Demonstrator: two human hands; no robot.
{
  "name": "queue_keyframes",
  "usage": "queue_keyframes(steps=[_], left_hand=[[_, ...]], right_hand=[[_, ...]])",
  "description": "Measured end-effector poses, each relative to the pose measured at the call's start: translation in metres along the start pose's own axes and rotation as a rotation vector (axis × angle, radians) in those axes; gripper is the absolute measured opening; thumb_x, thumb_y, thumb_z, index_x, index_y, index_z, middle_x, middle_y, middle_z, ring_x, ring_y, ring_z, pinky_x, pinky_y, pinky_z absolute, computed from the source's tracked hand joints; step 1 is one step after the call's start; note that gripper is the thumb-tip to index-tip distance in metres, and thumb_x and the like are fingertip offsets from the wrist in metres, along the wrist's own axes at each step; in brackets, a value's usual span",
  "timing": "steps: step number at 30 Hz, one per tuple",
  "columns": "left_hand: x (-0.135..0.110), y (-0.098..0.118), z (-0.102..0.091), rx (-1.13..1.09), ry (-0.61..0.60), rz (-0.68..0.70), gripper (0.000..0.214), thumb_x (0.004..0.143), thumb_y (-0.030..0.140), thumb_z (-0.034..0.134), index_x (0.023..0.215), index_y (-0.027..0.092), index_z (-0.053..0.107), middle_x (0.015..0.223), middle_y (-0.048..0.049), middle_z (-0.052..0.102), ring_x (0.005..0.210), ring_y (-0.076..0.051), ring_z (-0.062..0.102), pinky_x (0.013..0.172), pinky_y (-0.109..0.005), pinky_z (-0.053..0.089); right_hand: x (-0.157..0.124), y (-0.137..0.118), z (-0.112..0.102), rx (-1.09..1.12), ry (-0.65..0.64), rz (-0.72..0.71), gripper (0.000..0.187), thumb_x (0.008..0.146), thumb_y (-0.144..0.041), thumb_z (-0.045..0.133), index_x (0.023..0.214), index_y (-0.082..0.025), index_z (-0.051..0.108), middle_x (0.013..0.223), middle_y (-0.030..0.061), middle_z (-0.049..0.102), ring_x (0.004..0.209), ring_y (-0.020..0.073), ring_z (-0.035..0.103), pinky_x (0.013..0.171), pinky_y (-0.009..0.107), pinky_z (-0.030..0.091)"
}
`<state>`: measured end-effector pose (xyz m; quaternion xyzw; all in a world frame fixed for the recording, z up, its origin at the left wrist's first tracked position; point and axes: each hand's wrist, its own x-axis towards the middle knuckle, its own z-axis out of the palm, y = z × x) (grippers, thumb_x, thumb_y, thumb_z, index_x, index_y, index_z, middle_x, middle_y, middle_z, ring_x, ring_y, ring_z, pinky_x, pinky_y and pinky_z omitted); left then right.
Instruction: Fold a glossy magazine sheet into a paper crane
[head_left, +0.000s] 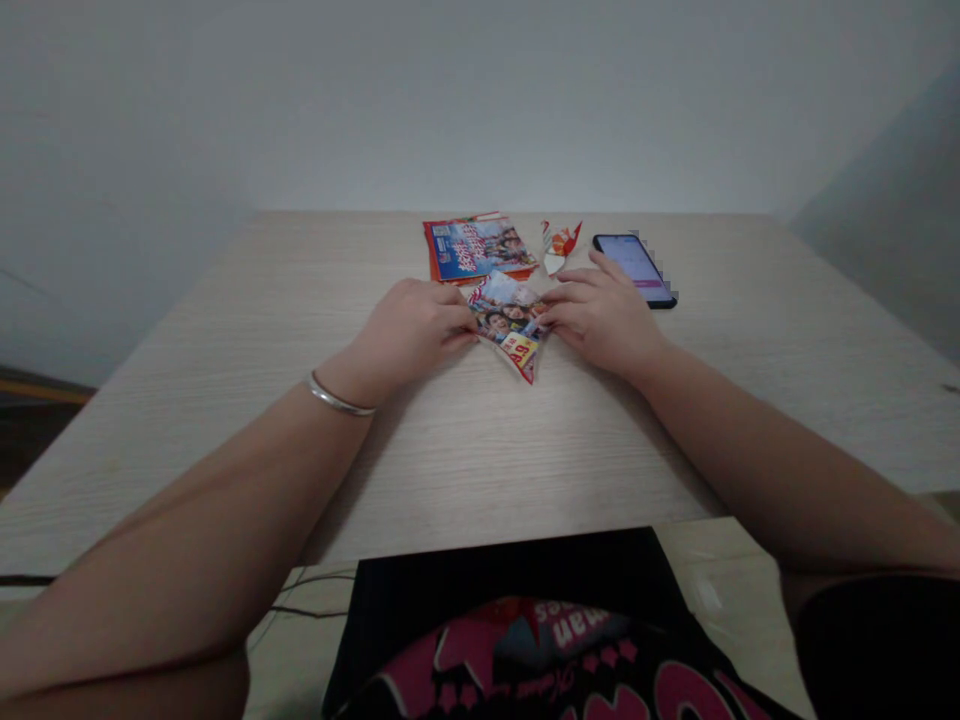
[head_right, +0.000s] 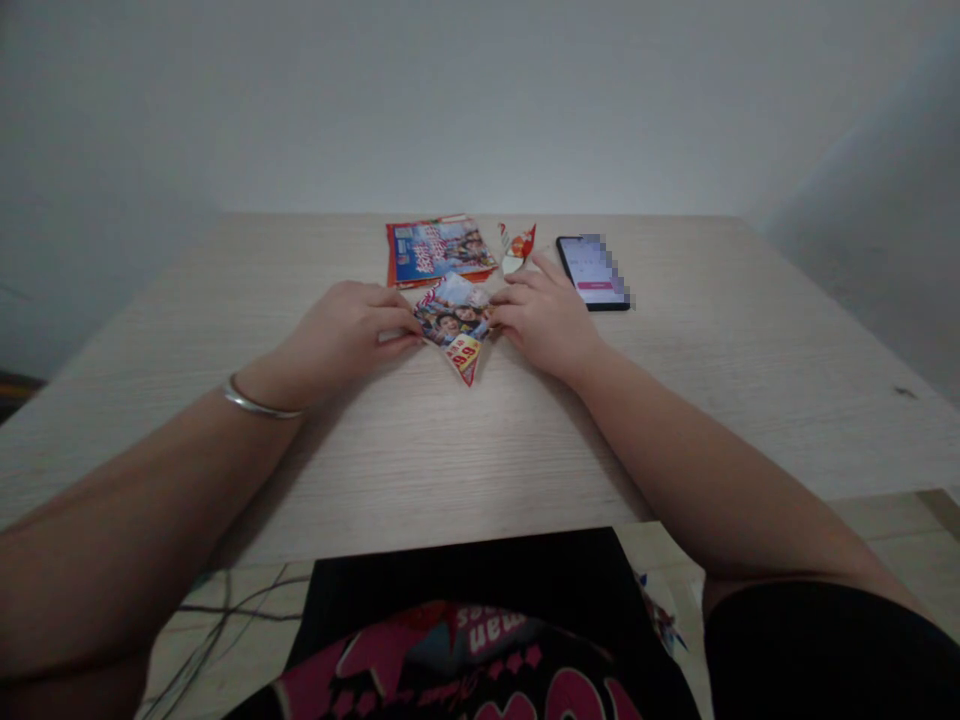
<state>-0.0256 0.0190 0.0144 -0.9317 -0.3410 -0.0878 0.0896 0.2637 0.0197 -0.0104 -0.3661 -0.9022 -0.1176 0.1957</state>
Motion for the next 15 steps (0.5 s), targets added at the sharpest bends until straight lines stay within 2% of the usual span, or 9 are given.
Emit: queue_keyframes(steps=[4,9,15], left_hand=[[0.0003,-0.0076,0.005,-0.036,-0.02,-0.049,0.025,0.098,0.026,0.055,0.098,0.015,0.078,0.107,-0.0111,0.078,0.093,-0.024,0.072,0.08,-0.035,0.05],[-0.0001,-0.0082,0.0037,-0.068,-0.137,-0.2,0.027,0.095,0.034,0.056,0.097,0.017,0.077,0.101,-0.0085,0.079,0.09,-0.024,0.072,0.077,-0.033,0.047],[0.0017,-0.0005,-0.0021,-0.3,-0.157,-0.448,0.022,0.092,0.034,0.058,0.093,0.018,0.071,0.089,-0.0058,0.076,0.076,-0.019,0.066,0.068,-0.029,0.044]], right_hand=[[0.0003,0.0008,-0.0023,0.044,-0.111,-0.001,0.022,0.098,-0.029,0.063,0.102,-0.026,0.084,0.106,0.005,0.083,0.105,0.0267,0.071,0.098,0.044,0.05],[-0.001,0.0023,-0.0052,0.035,-0.201,0.161,0.023,0.098,-0.034,0.063,0.097,-0.024,0.084,0.1,0.0073,0.082,0.096,0.027,0.072,0.085,0.04,0.05],[-0.001,0.0005,-0.0044,0.224,-0.19,0.452,0.025,0.097,-0.033,0.06,0.086,-0.021,0.078,0.088,0.007,0.08,0.083,0.0236,0.069,0.074,0.036,0.046]])
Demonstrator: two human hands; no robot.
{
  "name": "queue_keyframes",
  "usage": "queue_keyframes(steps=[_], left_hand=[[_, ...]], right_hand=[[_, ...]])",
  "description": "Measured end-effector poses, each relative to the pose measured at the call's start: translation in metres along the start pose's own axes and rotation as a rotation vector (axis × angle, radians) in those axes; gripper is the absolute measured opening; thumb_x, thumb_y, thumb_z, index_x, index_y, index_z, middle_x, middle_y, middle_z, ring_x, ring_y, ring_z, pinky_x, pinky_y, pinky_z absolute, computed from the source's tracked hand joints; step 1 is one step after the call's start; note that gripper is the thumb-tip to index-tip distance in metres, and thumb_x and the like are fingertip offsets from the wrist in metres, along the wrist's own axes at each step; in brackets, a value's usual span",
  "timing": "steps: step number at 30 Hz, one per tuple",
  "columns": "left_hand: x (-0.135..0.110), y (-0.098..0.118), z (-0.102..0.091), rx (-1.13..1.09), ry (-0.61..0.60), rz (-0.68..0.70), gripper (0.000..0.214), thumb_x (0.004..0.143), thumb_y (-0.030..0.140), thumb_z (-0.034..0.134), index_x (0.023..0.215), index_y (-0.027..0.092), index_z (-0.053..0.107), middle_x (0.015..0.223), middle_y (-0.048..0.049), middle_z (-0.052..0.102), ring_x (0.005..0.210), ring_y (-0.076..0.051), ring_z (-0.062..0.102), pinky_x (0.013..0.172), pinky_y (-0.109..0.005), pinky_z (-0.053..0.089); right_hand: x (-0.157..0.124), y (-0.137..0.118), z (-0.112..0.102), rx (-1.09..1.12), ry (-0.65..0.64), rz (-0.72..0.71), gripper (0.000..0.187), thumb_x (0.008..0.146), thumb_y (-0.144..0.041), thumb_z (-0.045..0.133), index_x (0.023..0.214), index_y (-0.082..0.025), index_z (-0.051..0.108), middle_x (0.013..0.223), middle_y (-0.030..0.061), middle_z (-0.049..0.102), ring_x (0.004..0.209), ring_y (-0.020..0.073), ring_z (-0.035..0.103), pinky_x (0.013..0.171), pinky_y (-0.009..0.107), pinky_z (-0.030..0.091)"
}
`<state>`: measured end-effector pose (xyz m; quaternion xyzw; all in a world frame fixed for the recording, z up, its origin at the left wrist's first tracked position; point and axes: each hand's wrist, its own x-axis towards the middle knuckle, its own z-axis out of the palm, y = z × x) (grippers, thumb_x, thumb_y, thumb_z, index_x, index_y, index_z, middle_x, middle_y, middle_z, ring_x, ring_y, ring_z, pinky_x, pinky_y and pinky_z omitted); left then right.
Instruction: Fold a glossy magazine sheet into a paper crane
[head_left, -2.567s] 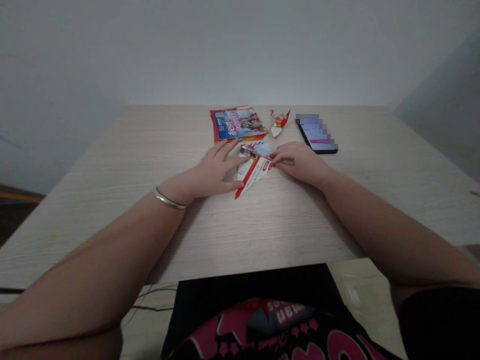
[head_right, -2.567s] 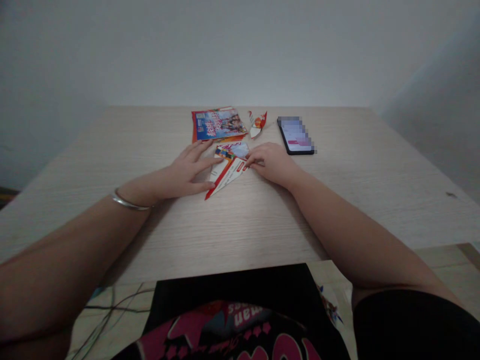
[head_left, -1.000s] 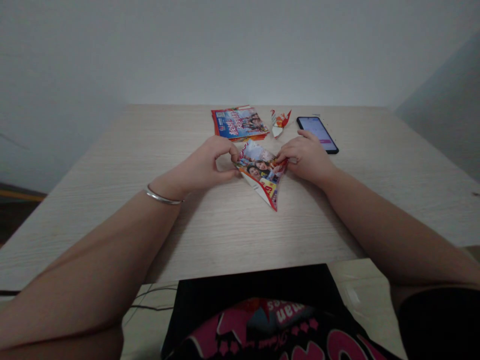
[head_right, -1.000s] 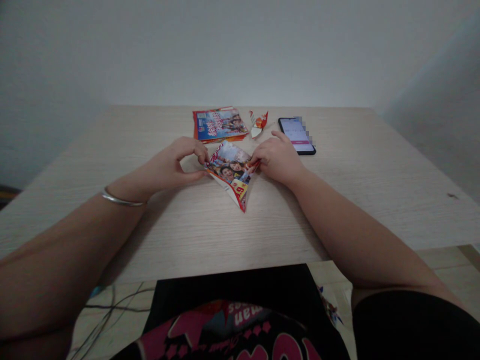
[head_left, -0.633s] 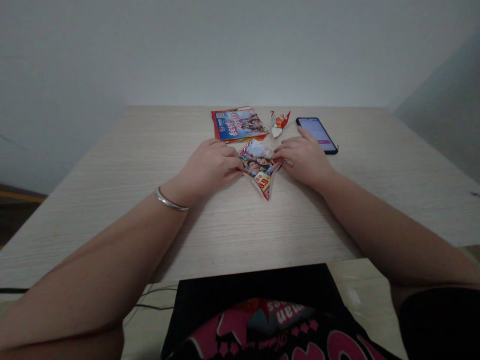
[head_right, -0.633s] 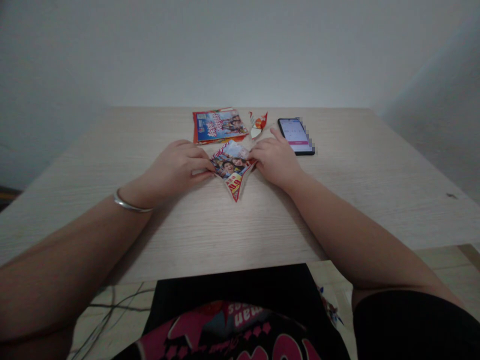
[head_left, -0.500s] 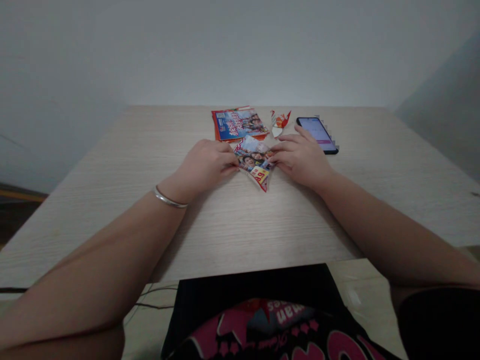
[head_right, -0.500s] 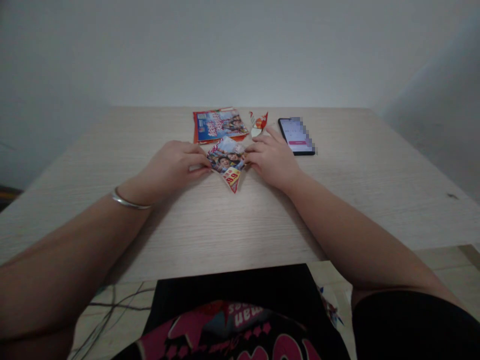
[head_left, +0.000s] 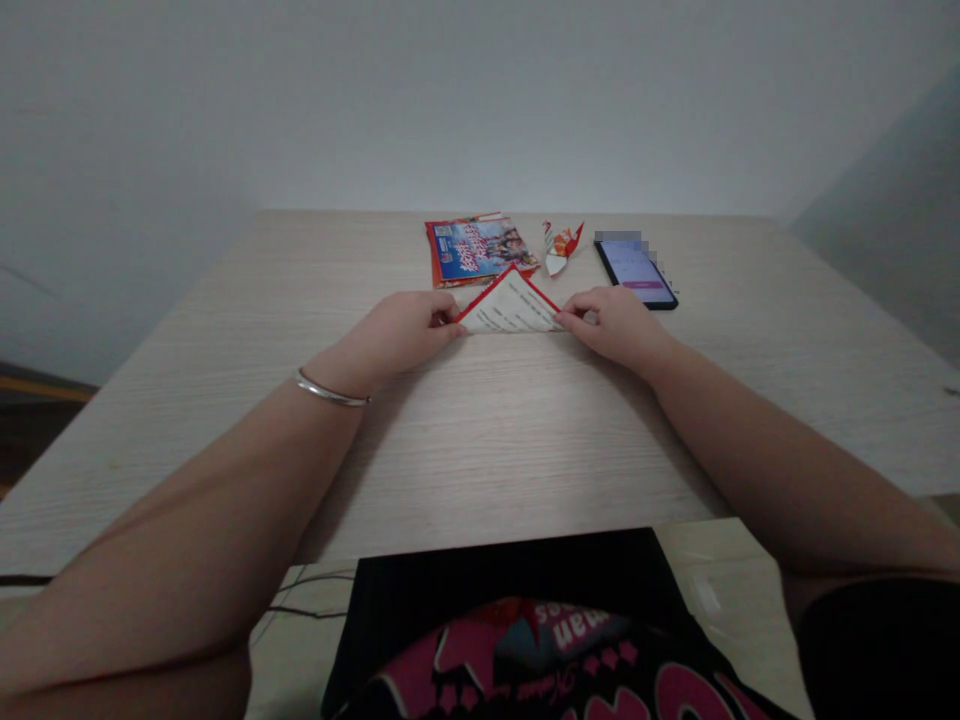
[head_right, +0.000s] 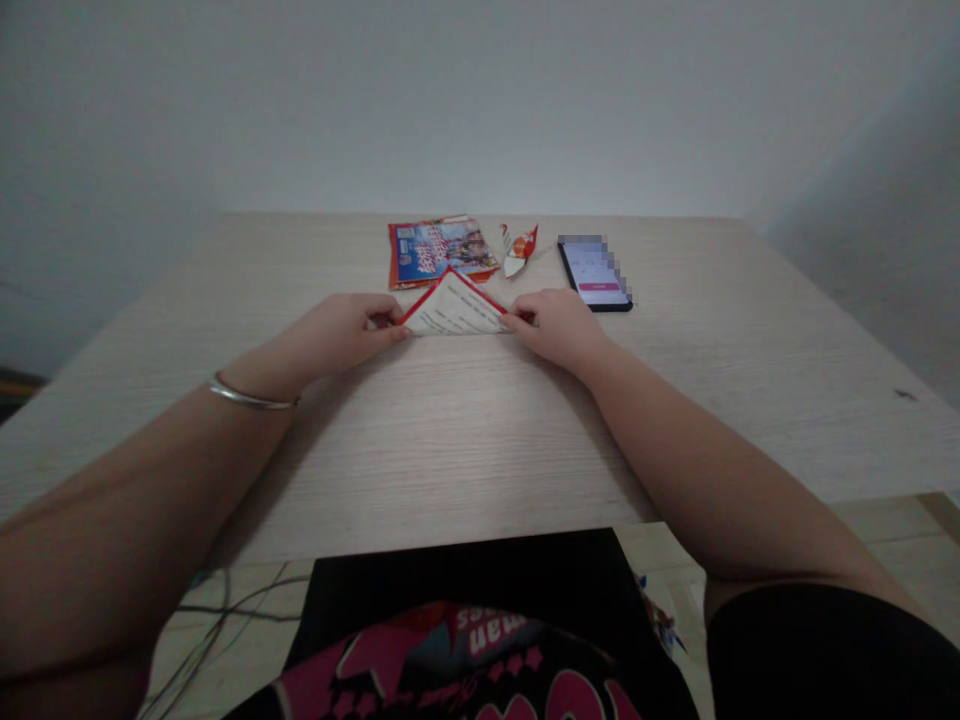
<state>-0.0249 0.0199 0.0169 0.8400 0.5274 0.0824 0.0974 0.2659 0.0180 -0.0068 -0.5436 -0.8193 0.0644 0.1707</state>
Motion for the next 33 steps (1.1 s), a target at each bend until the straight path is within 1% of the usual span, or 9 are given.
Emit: queue_keyframes(steps=[4,7,11,16,19,24,27,29,33], left_hand=[[0.003,-0.001,0.006,-0.154,-0.012,-0.11,0.018,0.089,0.034,0.062,0.096,0.018,0.069,0.088,-0.0047,0.074,0.076,-0.019,0.066,0.066,-0.028,0.045],[0.004,-0.002,0.012,-0.196,0.004,-0.146,0.03,0.088,0.032,0.064,0.114,0.018,0.068,0.09,-0.0047,0.075,0.078,-0.02,0.069,0.066,-0.028,0.045],[0.0,0.007,0.017,-0.004,0.069,-0.124,0.048,0.096,0.045,0.058,0.136,0.019,0.061,0.105,-0.011,0.077,0.09,-0.028,0.073,0.072,-0.033,0.047],[-0.005,0.023,0.016,0.228,0.087,-0.163,0.06,0.097,0.065,0.052,0.132,0.018,0.066,0.107,-0.0183,0.078,0.098,-0.041,0.075,0.079,-0.044,0.051],[-0.005,0.026,0.014,0.265,0.07,-0.177,0.062,0.096,0.067,0.054,0.133,0.019,0.066,0.11,-0.0184,0.078,0.1,-0.042,0.075,0.084,-0.046,0.052],[-0.005,0.022,0.007,0.24,0.012,-0.192,0.059,0.096,0.063,0.058,0.138,0.022,0.063,0.113,-0.0152,0.078,0.101,-0.039,0.075,0.084,-0.043,0.052],[-0.004,0.016,0.003,0.191,-0.037,-0.185,0.053,0.094,0.055,0.062,0.137,0.024,0.063,0.11,-0.0107,0.079,0.095,-0.032,0.075,0.078,-0.036,0.049],[-0.002,0.01,0.001,0.128,-0.075,-0.163,0.05,0.093,0.049,0.063,0.136,0.023,0.063,0.107,-0.0083,0.079,0.089,-0.027,0.073,0.073,-0.032,0.047],[0.002,-0.003,-0.001,0.031,-0.139,-0.106,0.05,0.089,0.043,0.062,0.133,0.02,0.065,0.095,-0.0062,0.079,0.081,-0.023,0.07,0.069,-0.03,0.046]], right_hand=[[0.001,-0.005,0.003,0.112,0.018,0.146,0.021,0.095,-0.033,0.062,0.085,-0.02,0.075,0.083,0.006,0.077,0.075,0.0206,0.065,0.069,0.034,0.044],[0.002,-0.01,0.008,0.157,0.015,0.183,0.016,0.093,-0.033,0.065,0.091,-0.02,0.072,0.082,0.0045,0.076,0.074,0.0197,0.065,0.069,0.033,0.044],[0.005,-0.022,0.012,0.05,0.022,0.223,0.03,0.092,-0.046,0.068,0.106,-0.02,0.072,0.092,0.0075,0.078,0.079,0.0239,0.068,0.069,0.035,0.043],[0.008,-0.038,0.01,-0.15,-0.013,0.225,0.043,0.091,-0.059,0.068,0.108,-0.019,0.072,0.099,0.0116,0.08,0.092,0.0304,0.071,0.079,0.04,0.045],[0.009,-0.04,0.008,-0.185,-0.027,0.235,0.048,0.089,-0.063,0.069,0.109,-0.02,0.073,0.1,0.0123,0.08,0.094,0.0316,0.071,0.082,0.042,0.045],[0.008,-0.028,0.0,-0.148,-0.093,0.276,0.043,0.087,-0.061,0.072,0.106,-0.022,0.074,0.102,0.0103,0.08,0.095,0.0304,0.071,0.076,0.039,0.045],[0.007,-0.013,-0.005,-0.087,-0.129,0.331,0.033,0.083,-0.054,0.077,0.095,-0.024,0.075,0.093,0.0063,0.079,0.086,0.0261,0.07,0.07,0.037,0.045],[0.007,-0.003,-0.008,-0.022,-0.114,0.321,0.029,0.08,-0.051,0.081,0.087,-0.024,0.074,0.089,0.0056,0.077,0.081,0.024,0.069,0.066,0.035,0.045],[0.007,0.012,-0.011,0.142,-0.165,0.32,0.017,0.076,-0.036,0.085,0.078,-0.023,0.073,0.077,0.0035,0.075,0.071,0.0211,0.067,0.065,0.035,0.049]])
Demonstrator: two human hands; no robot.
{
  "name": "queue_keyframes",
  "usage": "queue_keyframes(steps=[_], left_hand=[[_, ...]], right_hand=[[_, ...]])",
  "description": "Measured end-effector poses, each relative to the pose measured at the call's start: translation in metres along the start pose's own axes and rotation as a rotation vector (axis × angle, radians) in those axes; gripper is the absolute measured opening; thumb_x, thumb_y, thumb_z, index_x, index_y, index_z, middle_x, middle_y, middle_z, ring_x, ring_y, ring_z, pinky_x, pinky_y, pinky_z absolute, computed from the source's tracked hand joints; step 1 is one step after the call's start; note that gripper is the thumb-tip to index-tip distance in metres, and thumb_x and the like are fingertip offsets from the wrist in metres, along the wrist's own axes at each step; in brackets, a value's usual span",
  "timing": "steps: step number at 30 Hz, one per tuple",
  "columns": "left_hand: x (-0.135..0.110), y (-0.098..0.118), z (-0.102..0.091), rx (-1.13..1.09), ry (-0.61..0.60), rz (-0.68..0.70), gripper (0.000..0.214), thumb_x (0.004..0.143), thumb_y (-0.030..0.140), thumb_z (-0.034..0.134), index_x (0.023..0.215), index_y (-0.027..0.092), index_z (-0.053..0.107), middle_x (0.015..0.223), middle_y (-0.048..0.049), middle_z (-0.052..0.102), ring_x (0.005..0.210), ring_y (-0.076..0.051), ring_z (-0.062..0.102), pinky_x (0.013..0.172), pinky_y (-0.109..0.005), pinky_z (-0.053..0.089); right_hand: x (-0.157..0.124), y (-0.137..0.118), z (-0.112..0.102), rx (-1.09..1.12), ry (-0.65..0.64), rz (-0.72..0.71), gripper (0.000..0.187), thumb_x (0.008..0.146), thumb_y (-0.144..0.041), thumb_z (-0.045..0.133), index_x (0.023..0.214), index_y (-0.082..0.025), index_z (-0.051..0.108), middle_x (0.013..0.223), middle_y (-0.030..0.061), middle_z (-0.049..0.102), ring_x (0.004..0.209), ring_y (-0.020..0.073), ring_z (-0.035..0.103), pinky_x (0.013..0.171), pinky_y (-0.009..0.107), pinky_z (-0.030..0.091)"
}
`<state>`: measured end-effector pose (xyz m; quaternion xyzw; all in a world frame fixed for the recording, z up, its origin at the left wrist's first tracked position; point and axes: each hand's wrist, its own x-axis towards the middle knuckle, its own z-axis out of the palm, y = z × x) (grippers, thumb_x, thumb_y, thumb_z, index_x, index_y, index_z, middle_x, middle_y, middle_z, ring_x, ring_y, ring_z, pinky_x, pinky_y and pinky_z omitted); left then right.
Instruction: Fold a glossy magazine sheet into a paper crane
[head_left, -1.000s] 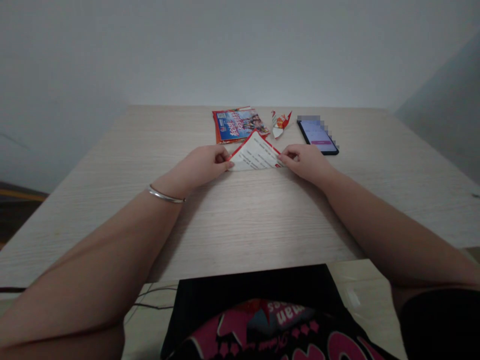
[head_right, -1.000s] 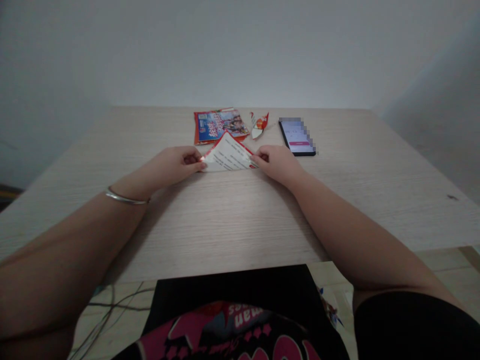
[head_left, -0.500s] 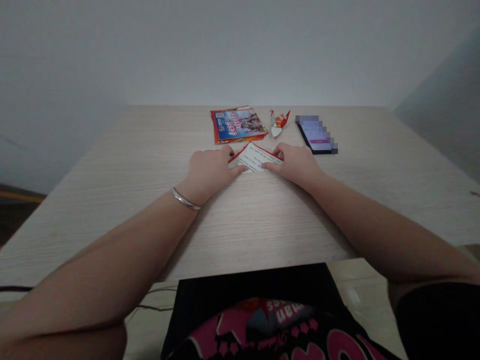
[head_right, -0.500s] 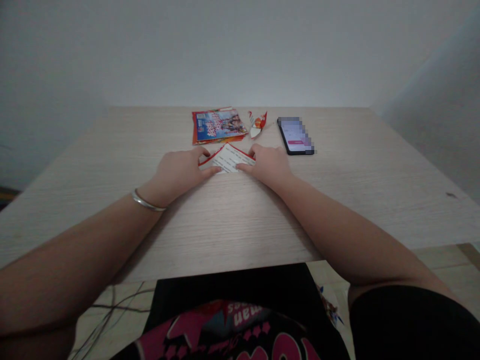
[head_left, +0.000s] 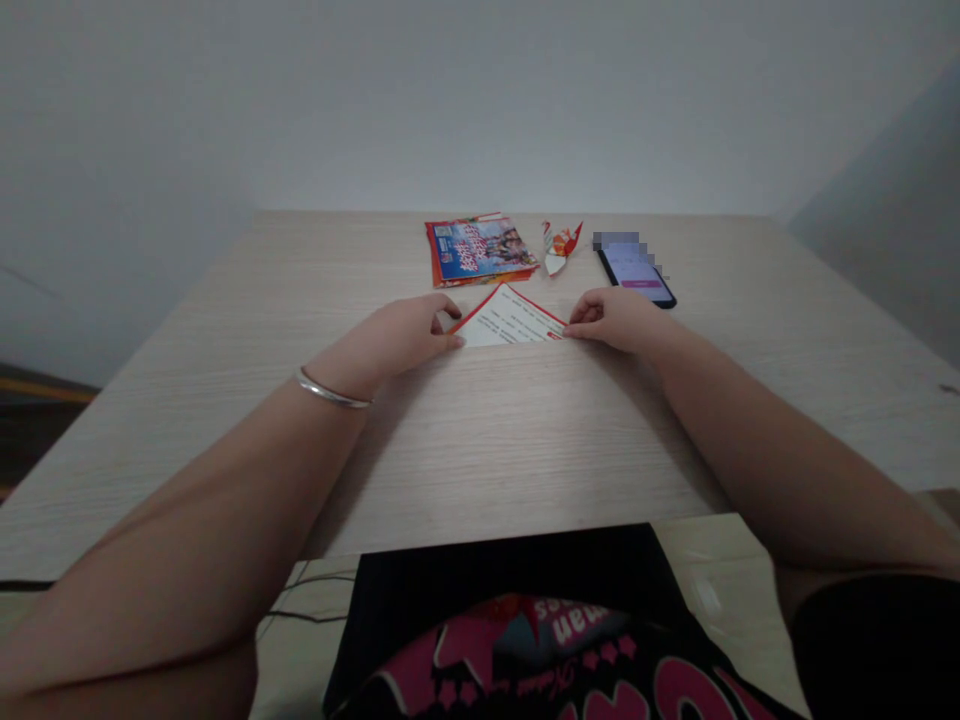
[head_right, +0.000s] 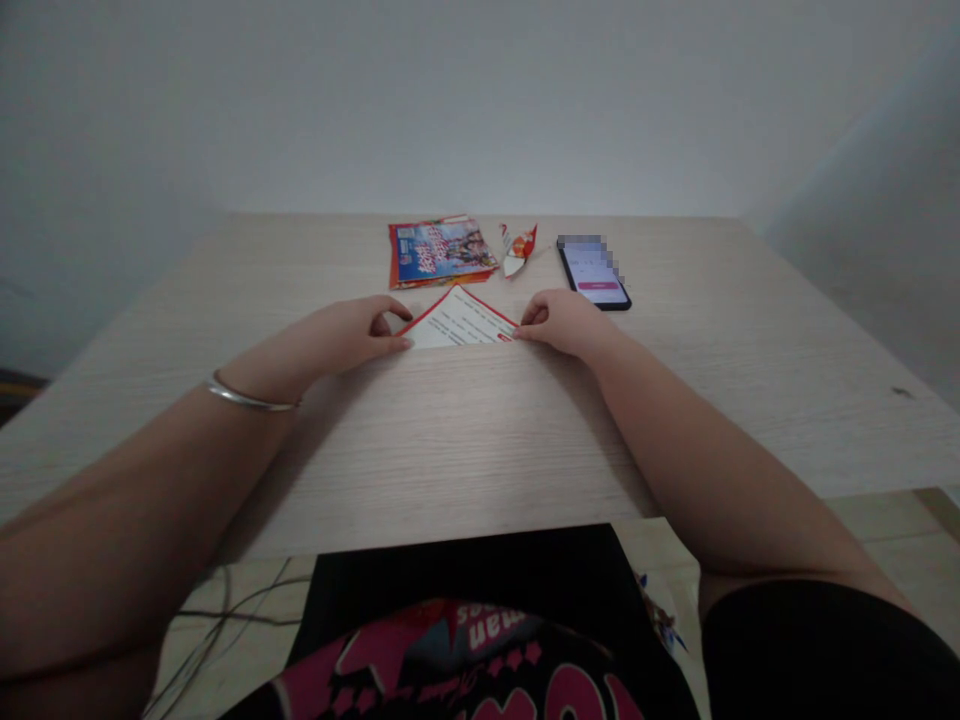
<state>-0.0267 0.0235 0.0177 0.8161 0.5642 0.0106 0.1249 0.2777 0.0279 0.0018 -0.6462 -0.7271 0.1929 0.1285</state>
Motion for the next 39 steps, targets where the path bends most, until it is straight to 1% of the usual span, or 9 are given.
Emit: queue_keyframes(steps=[6,10,15,19,23,28,31,35,39], left_hand=[[0.004,-0.014,-0.006,-0.146,-0.109,0.094,0.043,0.08,0.035,0.058,0.12,0.023,0.07,0.093,-0.0035,0.08,0.08,-0.022,0.072,0.066,-0.028,0.046],[0.004,-0.015,-0.01,-0.134,-0.138,0.071,0.043,0.075,0.031,0.055,0.113,0.023,0.074,0.089,-0.0036,0.08,0.076,-0.022,0.07,0.067,-0.029,0.047],[0.004,-0.01,-0.01,-0.136,-0.102,0.067,0.038,0.074,0.032,0.056,0.106,0.022,0.076,0.089,-0.0042,0.079,0.076,-0.021,0.068,0.065,-0.028,0.046],[0.004,-0.006,-0.007,-0.155,-0.036,0.102,0.032,0.077,0.039,0.061,0.098,0.021,0.076,0.093,-0.0056,0.078,0.079,-0.021,0.067,0.069,-0.029,0.047],[-0.001,0.003,-0.006,-0.217,0.024,0.105,0.029,0.076,0.042,0.064,0.092,0.02,0.072,0.091,-0.0058,0.076,0.079,-0.02,0.066,0.068,-0.029,0.047],[-0.012,0.01,-0.006,-0.313,0.059,0.092,0.026,0.079,0.041,0.065,0.093,0.019,0.066,0.088,-0.0053,0.075,0.079,-0.02,0.067,0.068,-0.028,0.049],[-0.018,0.01,-0.006,-0.348,0.09,0.127,0.032,0.081,0.039,0.066,0.105,0.018,0.065,0.091,-0.0067,0.074,0.08,-0.02,0.068,0.068,-0.028,0.049],[-0.028,0.011,-0.008,-0.264,0.134,0.221,0.063,0.087,0.034,0.062,0.146,0.017,0.05,0.101,-0.0083,0.075,0.083,-0.021,0.069,0.071,-0.029,0.05],[-0.037,0.017,-0.013,-0.052,0.158,0.337,0.067,0.095,0.03,0.053,0.16,0.022,0.041,0.127,-0.0121,0.072,0.103,-0.024,0.069,0.088,-0.033,0.052]], right_hand=[[0.001,0.01,-0.009,0.072,-0.082,-0.069,0.004,0.08,-0.021,0.078,0.083,-0.023,0.076,0.083,0.0036,0.078,0.077,0.0211,0.07,0.071,0.034,0.053],[0.0,0.017,-0.014,0.089,-0.151,-0.119,0.011,0.084,-0.02,0.073,0.093,-0.023,0.078,0.085,0.0037,0.078,0.077,0.0203,0.069,0.072,0.034,0.053],[0.0,0.023,-0.015,0.086,-0.141,-0.167,0.017,0.084,-0.028,0.073,0.099,-0.023,0.079,0.08,0.0025,0.075,0.072,0.0187,0.065,0.068,0.033,0.051],[-0.002,0.023,-0.013,0.102,-0.126,-0.167,0.029,0.078,-0.031,0.08,0.106,-0.023,0.079,0.078,0.001,0.073,0.068,0.0179,0.063,0.062,0.031,0.049],[-0.008,0.009,-0.012,0.064,-0.031,-0.16,0.036,0.077,-0.03,0.08,0.112,-0.021,0.078,0.09,0.0047,0.076,0.073,0.0197,0.065,0.067,0.034,0.053],[-0.018,-0.026,-0.016,-0.057,0.158,-0.284,0.049,0.073,-0.017,0.079,0.122,-0.02,0.076,0.115,0.0107,0.077,0.096,0.0271,0.07,0.088,0.042,0.056],[-0.026,-0.048,-0.019,0.019,0.195,-0.305,0.052,0.074,-0.016,0.077,0.126,-0.021,0.073,0.122,0.0104,0.077,0.103,0.027,0.071,0.093,0.042,0.056],[-0.034,-0.067,-0.015,0.168,0.2,-0.288,0.047,0.077,-0.02,0.077,0.124,-0.02,0.074,0.122,0.0101,0.077,0.104,0.0259,0.072,0.094,0.041,0.056],[-0.037,-0.067,-0.004,0.206,0.198,-0.348,0.018,0.083,-0.025,0.072,0.099,-0.021,0.078,0.101,0.007,0.08,0.095,0.0248,0.072,0.09,0.039,0.054]])
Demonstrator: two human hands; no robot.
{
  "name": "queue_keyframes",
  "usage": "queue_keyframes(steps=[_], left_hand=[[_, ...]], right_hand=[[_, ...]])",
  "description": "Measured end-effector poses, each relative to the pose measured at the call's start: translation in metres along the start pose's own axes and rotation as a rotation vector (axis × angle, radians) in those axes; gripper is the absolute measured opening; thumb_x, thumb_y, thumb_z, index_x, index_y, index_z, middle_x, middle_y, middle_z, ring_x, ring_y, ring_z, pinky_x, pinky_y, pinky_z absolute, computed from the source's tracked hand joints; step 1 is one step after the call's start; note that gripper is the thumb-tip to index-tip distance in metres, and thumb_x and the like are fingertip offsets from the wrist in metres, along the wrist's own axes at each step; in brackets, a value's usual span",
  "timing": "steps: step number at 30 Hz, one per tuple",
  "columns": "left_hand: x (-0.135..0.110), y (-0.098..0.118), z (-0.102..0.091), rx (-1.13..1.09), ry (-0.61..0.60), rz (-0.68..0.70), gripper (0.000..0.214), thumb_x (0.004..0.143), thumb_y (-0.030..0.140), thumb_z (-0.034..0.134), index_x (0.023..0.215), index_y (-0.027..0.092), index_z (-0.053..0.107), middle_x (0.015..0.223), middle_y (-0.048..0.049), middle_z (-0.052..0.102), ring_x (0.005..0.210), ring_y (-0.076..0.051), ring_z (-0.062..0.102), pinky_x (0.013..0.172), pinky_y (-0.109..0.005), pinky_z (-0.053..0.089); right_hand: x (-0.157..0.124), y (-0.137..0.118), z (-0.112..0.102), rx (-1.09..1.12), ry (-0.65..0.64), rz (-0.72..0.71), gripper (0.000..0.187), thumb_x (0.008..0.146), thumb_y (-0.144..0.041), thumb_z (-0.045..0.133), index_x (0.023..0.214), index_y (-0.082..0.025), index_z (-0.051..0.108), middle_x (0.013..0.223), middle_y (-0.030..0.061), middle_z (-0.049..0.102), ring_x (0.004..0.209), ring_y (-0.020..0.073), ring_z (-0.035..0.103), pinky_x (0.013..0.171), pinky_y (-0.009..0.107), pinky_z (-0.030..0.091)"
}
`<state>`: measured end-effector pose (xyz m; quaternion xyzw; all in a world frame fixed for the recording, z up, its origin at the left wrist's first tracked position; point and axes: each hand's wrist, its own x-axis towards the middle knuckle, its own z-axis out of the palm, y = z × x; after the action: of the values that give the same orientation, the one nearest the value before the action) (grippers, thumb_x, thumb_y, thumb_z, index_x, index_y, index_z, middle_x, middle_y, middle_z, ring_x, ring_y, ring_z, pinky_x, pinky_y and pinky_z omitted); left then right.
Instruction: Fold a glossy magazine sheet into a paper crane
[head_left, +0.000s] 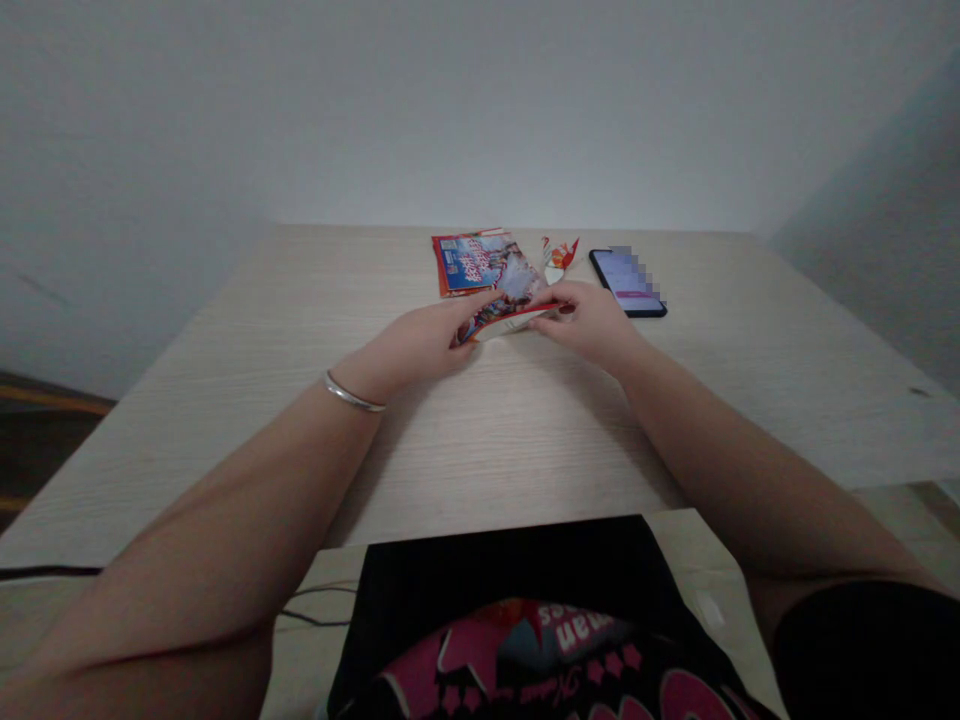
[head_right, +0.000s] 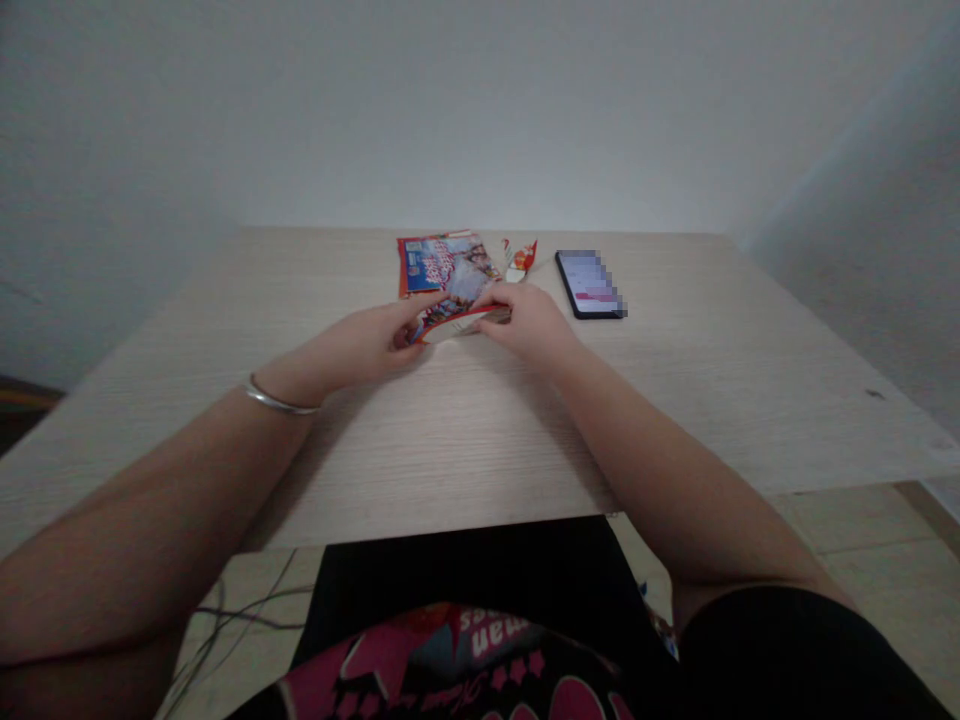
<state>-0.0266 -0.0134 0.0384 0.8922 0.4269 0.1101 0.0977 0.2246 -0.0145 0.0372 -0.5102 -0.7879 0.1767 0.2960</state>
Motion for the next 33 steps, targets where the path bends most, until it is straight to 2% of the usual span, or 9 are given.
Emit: queue_keyframes(steps=[5,11,13,15,19,23,27,30,33], left_hand=[[0.0,0.012,-0.012,0.195,-0.185,0.038,0.053,0.094,0.035,0.055,0.145,0.023,0.063,0.124,-0.013,0.07,0.111,-0.028,0.066,0.097,-0.037,0.051],[-0.005,0.027,-0.024,0.402,-0.172,-0.091,0.066,0.085,0.059,0.066,0.138,0.02,0.069,0.136,-0.0241,0.06,0.122,-0.044,0.058,0.105,-0.054,0.046],[-0.004,0.029,-0.022,0.375,-0.135,-0.032,0.069,0.084,0.055,0.071,0.143,0.02,0.065,0.147,-0.0238,0.055,0.13,-0.045,0.054,0.11,-0.054,0.043],[-0.002,0.029,-0.017,0.327,-0.081,0.07,0.057,0.089,0.046,0.069,0.14,0.021,0.068,0.147,-0.0187,0.059,0.138,-0.041,0.051,0.117,-0.053,0.036],[0.002,0.024,-0.003,0.215,0.006,0.19,0.032,0.098,0.032,0.058,0.122,0.02,0.075,0.125,-0.0107,0.076,0.127,-0.03,0.063,0.125,-0.053,0.026],[0.003,0.018,0.007,0.079,0.036,0.21,0.03,0.101,0.031,0.054,0.118,0.018,0.075,0.112,-0.0082,0.08,0.106,-0.025,0.071,0.123,-0.052,0.031],[0.008,0.015,0.016,-0.03,0.045,0.205,0.033,0.101,0.035,0.054,0.118,0.016,0.075,0.119,-0.0112,0.078,0.109,-0.025,0.07,0.11,-0.044,0.048],[0.011,0.008,0.026,-0.156,0.087,0.191,0.037,0.102,0.038,0.053,0.125,0.016,0.073,0.126,-0.0122,0.076,0.115,-0.024,0.07,0.105,-0.04,0.053],[0.013,-0.003,0.037,-0.228,0.106,0.236,0.035,0.099,0.038,0.059,0.122,0.017,0.075,0.122,-0.0114,0.077,0.116,-0.024,0.07,0.106,-0.041,0.054]], right_hand=[[-0.008,0.017,-0.001,0.035,-0.017,-0.161,0.006,0.082,-0.028,0.07,0.086,-0.023,0.073,0.105,0.0077,0.08,0.107,0.0273,0.07,0.103,0.045,0.049],[-0.013,0.028,-0.005,0.259,-0.033,-0.112,0.007,0.081,-0.03,0.069,0.085,-0.025,0.067,0.109,0.0069,0.078,0.111,0.0261,0.07,0.107,0.046,0.05],[-0.014,0.029,-0.003,0.318,-0.045,-0.076,0.008,0.082,-0.032,0.069,0.085,-0.026,0.066,0.11,0.0057,0.078,0.111,0.0259,0.07,0.108,0.046,0.05],[-0.014,0.029,-0.001,0.351,-0.049,-0.028,0.008,0.083,-0.031,0.069,0.082,-0.025,0.064,0.11,0.0054,0.078,0.11,0.0263,0.07,0.107,0.047,0.051],[-0.011,0.032,0.005,0.414,-0.034,0.067,0.009,0.083,-0.027,0.068,0.079,-0.024,0.061,0.114,0.0065,0.077,0.111,0.0254,0.07,0.107,0.046,0.052],[-0.006,0.042,0.013,0.416,0.009,0.129,0.011,0.085,-0.031,0.071,0.082,-0.023,0.064,0.113,0.0074,0.078,0.111,0.0251,0.07,0.104,0.045,0.054],[0.001,0.057,0.024,0.448,-0.028,0.181,0.01,0.085,-0.032,0.073,0.088,-0.022,0.07,0.11,0.0078,0.078,0.099,0.0233,0.073,0.095,0.043,0.058],[0.005,0.063,0.028,0.448,-0.044,0.113,0.009,0.084,-0.031,0.074,0.086,-0.022,0.073,0.108,0.0072,0.078,0.098,0.0226,0.073,0.097,0.043,0.057],[0.006,0.063,0.029,0.318,-0.013,0.004,0.006,0.082,-0.028,0.077,0.084,-0.022,0.075,0.104,0.0069,0.078,0.101,0.0238,0.072,0.101,0.045,0.055]])
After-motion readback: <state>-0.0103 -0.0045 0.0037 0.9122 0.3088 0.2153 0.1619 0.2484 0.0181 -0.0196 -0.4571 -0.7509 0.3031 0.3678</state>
